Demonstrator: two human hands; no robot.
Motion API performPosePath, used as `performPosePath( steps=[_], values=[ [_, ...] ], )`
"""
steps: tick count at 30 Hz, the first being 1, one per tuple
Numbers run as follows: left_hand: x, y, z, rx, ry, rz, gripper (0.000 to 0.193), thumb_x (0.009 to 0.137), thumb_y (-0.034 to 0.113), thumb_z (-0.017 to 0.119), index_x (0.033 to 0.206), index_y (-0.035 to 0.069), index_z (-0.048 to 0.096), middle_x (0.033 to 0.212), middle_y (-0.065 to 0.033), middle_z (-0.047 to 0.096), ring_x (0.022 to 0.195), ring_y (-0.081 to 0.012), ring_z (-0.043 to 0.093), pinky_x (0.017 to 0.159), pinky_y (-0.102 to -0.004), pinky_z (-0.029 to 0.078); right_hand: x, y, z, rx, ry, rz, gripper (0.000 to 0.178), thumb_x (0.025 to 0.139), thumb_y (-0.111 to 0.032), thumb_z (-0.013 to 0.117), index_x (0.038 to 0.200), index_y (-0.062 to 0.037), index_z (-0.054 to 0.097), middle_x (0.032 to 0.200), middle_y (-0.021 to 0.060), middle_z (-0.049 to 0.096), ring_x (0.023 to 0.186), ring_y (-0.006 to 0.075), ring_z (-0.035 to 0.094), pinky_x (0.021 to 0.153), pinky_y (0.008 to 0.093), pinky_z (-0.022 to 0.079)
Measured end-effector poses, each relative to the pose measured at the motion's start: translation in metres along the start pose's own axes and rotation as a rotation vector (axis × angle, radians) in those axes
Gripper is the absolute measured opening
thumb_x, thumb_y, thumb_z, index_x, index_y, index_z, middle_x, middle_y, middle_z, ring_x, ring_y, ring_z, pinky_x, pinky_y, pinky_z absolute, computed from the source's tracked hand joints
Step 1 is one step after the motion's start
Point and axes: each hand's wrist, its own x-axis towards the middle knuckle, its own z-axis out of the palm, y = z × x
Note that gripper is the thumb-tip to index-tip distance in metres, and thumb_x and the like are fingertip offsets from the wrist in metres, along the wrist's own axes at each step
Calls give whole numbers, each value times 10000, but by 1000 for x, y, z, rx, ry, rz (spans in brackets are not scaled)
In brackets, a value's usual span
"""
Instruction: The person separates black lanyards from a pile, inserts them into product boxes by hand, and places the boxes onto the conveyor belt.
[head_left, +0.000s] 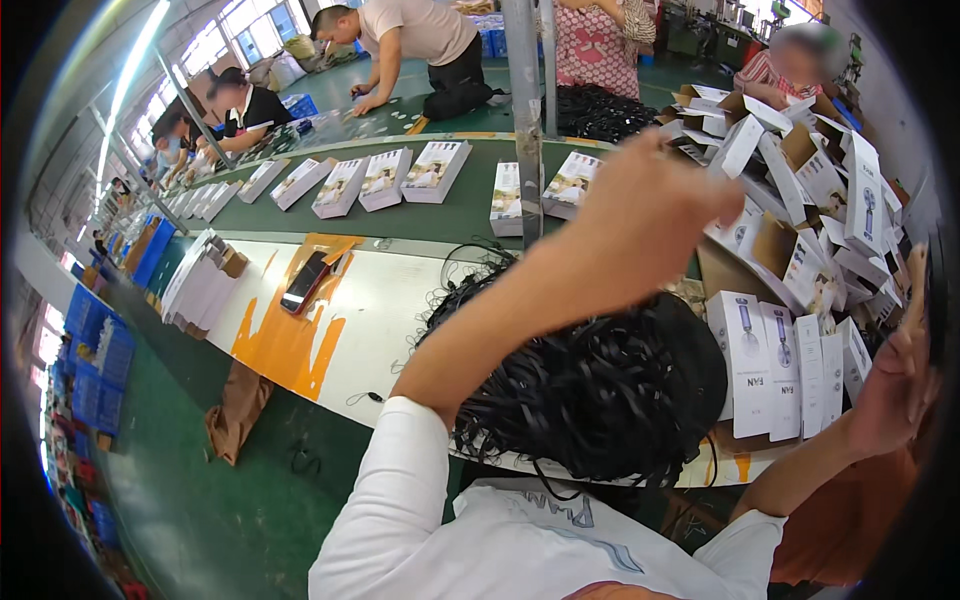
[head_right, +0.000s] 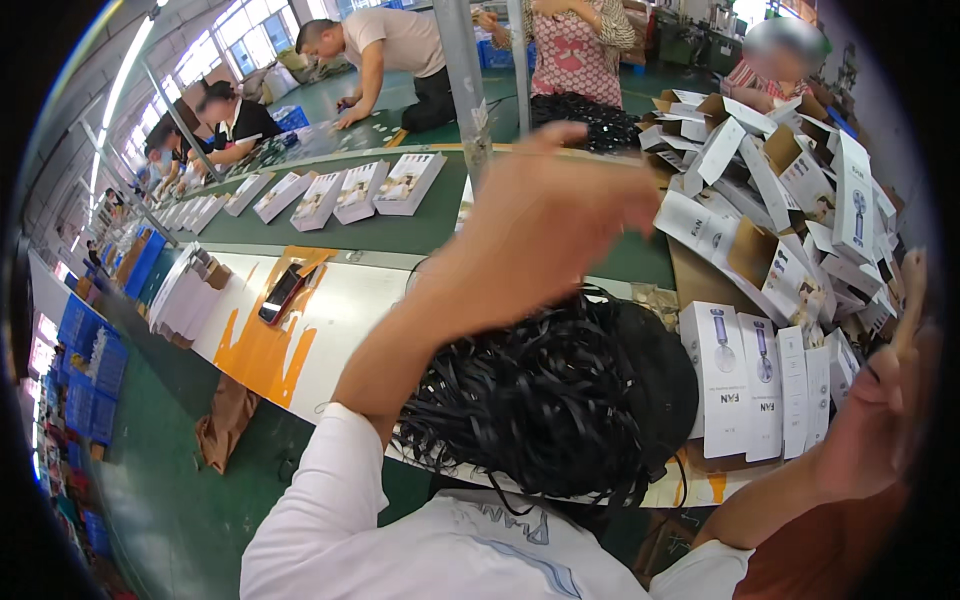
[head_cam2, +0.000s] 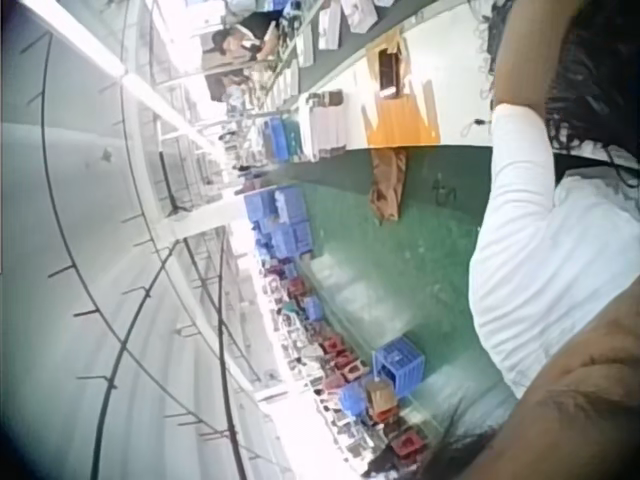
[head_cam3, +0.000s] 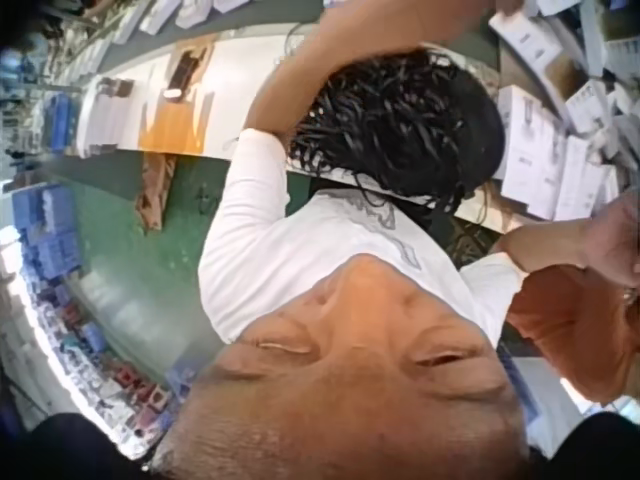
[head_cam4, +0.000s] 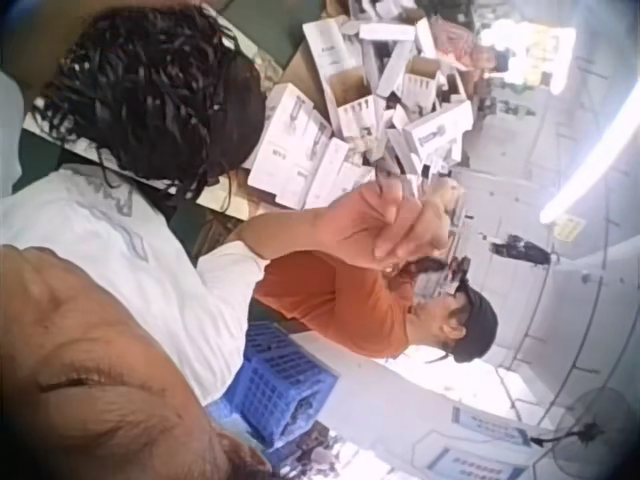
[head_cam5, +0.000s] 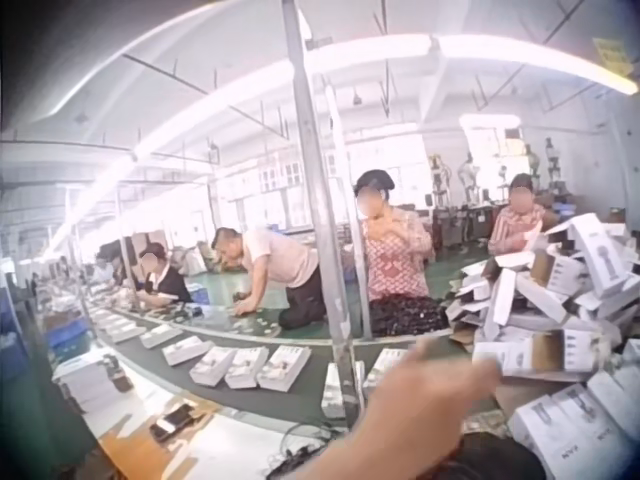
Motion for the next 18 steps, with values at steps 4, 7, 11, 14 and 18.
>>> performPosePath(
  steps=[4, 7, 11, 14, 18],
  values=[
    [48, 15, -13, -566, 373, -122, 30, 749, 10, 538, 767, 18, 561, 598, -141, 540, 526, -283, 530, 496, -330, 399, -10, 43, -33, -186, -14, -4, 104, 888, -132, 455, 860, -99, 360, 688, -5, 339, 628, 96, 376, 696, 296, 333],
    [25, 17, 30, -549, 178, -199, 49, 786, 41, 520, 759, 37, 560, 636, -159, 564, 594, -337, 567, 526, -379, 422, -15, 76, -56, -870, 166, 237, 343, 840, -332, 577, 1007, -56, 461, 915, 40, 488, 846, 135, 471, 806, 312, 363],
    [-22, 19, 68, -455, -66, -319, 186, 824, 58, 516, 1003, 77, 469, 681, -130, 595, 598, -334, 585, 529, -404, 434, -23, 97, -75, -1067, 71, 303, 742, 831, -444, 568, 1342, 20, 294, 1341, 124, 378, 1247, 221, 358, 1027, 371, 266],
    [-19, 35, 64, -359, -281, -331, 193, 836, 73, 498, 1018, 81, 436, 699, -119, 603, 603, -332, 590, 535, -417, 437, -53, 117, -81, -958, -67, 489, 704, 804, -457, 601, 1249, 46, 390, 1248, 162, 444, 1175, 254, 439, 988, 397, 316],
    [6, 32, 40, -233, -153, -188, 142, 837, 66, 489, 975, 73, 458, 684, -95, 602, 584, -324, 588, 510, -405, 427, -51, 137, -93, -485, -281, 975, 480, 828, -407, 591, 1040, 7, 475, 984, 124, 542, 810, 225, 585, 821, 348, 430]
  ],
)
